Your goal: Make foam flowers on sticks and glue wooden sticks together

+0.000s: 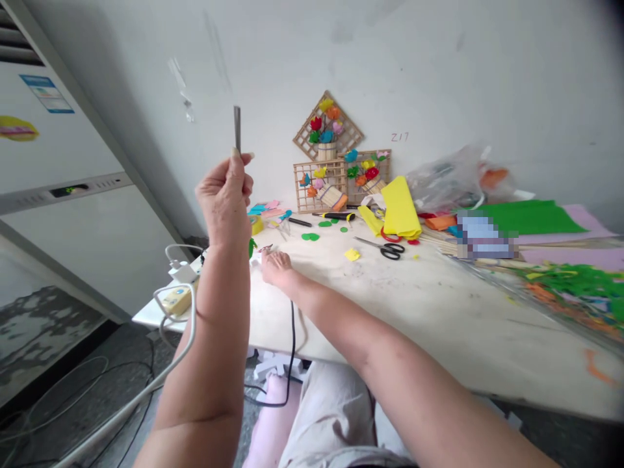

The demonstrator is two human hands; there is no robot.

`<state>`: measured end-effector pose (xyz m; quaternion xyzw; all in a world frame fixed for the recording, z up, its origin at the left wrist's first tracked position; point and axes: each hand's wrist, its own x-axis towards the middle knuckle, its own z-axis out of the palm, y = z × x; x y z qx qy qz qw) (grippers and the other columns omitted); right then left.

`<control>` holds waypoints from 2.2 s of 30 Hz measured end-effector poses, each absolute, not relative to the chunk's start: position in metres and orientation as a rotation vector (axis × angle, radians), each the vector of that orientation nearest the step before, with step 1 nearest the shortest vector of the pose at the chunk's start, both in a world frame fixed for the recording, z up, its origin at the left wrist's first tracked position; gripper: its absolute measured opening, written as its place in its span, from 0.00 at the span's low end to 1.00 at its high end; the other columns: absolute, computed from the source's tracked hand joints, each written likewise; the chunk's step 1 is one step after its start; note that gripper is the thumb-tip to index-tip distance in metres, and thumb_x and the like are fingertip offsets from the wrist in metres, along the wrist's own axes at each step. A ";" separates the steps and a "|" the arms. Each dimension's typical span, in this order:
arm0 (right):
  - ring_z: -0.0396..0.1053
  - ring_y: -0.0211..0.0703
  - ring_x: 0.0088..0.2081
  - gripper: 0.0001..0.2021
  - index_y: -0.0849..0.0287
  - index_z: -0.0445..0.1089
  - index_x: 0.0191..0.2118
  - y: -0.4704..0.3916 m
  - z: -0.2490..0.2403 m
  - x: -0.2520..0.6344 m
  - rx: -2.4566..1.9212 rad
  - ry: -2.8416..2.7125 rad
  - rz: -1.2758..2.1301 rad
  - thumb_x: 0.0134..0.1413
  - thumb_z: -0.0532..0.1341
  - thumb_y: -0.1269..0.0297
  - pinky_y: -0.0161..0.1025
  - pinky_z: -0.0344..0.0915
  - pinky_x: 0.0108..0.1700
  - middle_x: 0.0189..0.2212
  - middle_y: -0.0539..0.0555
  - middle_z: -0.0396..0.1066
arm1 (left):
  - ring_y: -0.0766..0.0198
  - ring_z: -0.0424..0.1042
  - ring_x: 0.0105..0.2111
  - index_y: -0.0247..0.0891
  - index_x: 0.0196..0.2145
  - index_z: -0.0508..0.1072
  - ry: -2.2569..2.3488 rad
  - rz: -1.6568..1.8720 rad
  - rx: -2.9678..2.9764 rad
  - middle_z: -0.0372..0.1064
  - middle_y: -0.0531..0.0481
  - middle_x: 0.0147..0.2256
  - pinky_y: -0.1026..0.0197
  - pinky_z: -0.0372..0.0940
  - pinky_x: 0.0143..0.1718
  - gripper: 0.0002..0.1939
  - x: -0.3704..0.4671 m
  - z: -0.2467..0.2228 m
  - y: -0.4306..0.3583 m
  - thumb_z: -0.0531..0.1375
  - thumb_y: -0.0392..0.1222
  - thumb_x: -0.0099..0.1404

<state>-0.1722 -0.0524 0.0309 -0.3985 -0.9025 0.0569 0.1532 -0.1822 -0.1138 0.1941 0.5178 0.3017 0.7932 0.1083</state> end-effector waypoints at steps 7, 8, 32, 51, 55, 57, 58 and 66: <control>0.71 0.50 0.38 0.13 0.58 0.69 0.40 -0.008 0.059 -0.085 -1.355 -1.994 0.372 0.50 0.57 0.58 0.41 0.65 0.37 0.34 0.57 0.74 | 0.74 0.46 0.15 0.41 0.30 0.75 0.896 2.452 1.441 0.55 0.57 0.14 0.62 0.38 0.18 0.09 -0.171 0.204 -0.110 0.56 0.44 0.63; 0.71 0.47 0.36 0.12 0.58 0.69 0.38 -0.003 0.060 -0.067 -1.320 -1.838 0.456 0.49 0.58 0.58 0.39 0.65 0.36 0.32 0.56 0.74 | 0.75 0.46 0.15 0.40 0.30 0.74 0.904 2.444 1.428 0.55 0.58 0.15 0.63 0.39 0.18 0.09 -0.167 0.202 -0.106 0.56 0.44 0.63; 0.57 0.32 0.12 0.17 0.63 0.68 0.38 -0.046 0.031 0.115 -0.803 -1.195 1.335 0.36 0.62 0.65 0.29 0.48 0.12 0.13 0.45 0.64 | 0.68 0.63 0.21 0.38 0.31 0.75 1.739 1.184 1.884 0.68 0.53 0.19 0.66 0.51 0.23 0.17 -0.070 0.039 -0.001 0.54 0.53 0.60; 0.58 0.31 0.10 0.12 0.61 0.65 0.25 -0.052 0.024 0.100 -1.019 -1.311 1.284 0.40 0.63 0.58 0.30 0.48 0.09 0.17 0.49 0.68 | 0.65 0.67 0.26 0.42 0.32 0.77 1.994 0.977 1.856 0.73 0.53 0.22 0.65 0.52 0.26 0.14 -0.083 0.039 -0.007 0.54 0.51 0.59; 0.58 0.31 0.10 0.13 0.62 0.65 0.25 -0.052 0.024 0.101 -1.035 -1.332 1.276 0.41 0.64 0.57 0.30 0.48 0.09 0.18 0.49 0.69 | 0.65 0.66 0.26 0.40 0.27 0.76 1.988 0.966 1.911 0.73 0.51 0.24 0.64 0.51 0.25 0.15 -0.083 0.035 -0.005 0.54 0.49 0.59; 0.58 0.31 0.10 0.14 0.62 0.65 0.25 -0.052 0.023 0.100 -1.046 -1.343 1.271 0.41 0.64 0.56 0.30 0.48 0.09 0.18 0.49 0.68 | 0.65 0.66 0.25 0.39 0.26 0.76 1.970 0.978 1.930 0.73 0.51 0.23 0.64 0.51 0.25 0.15 -0.083 0.033 -0.003 0.54 0.49 0.59; 0.58 0.31 0.10 0.14 0.61 0.65 0.26 -0.052 0.023 0.100 -1.051 -1.347 1.270 0.41 0.64 0.55 0.30 0.48 0.09 0.18 0.49 0.68 | 0.65 0.66 0.25 0.39 0.26 0.76 1.963 0.982 1.934 0.73 0.50 0.23 0.64 0.51 0.25 0.15 -0.083 0.032 -0.003 0.54 0.50 0.59; 0.57 0.31 0.10 0.14 0.61 0.65 0.24 -0.054 0.024 0.098 -1.096 -1.351 1.251 0.41 0.64 0.54 0.30 0.48 0.09 0.17 0.48 0.67 | 0.64 0.66 0.24 0.39 0.26 0.77 1.954 0.984 1.917 0.72 0.50 0.22 0.64 0.52 0.26 0.17 -0.083 0.032 -0.003 0.54 0.52 0.59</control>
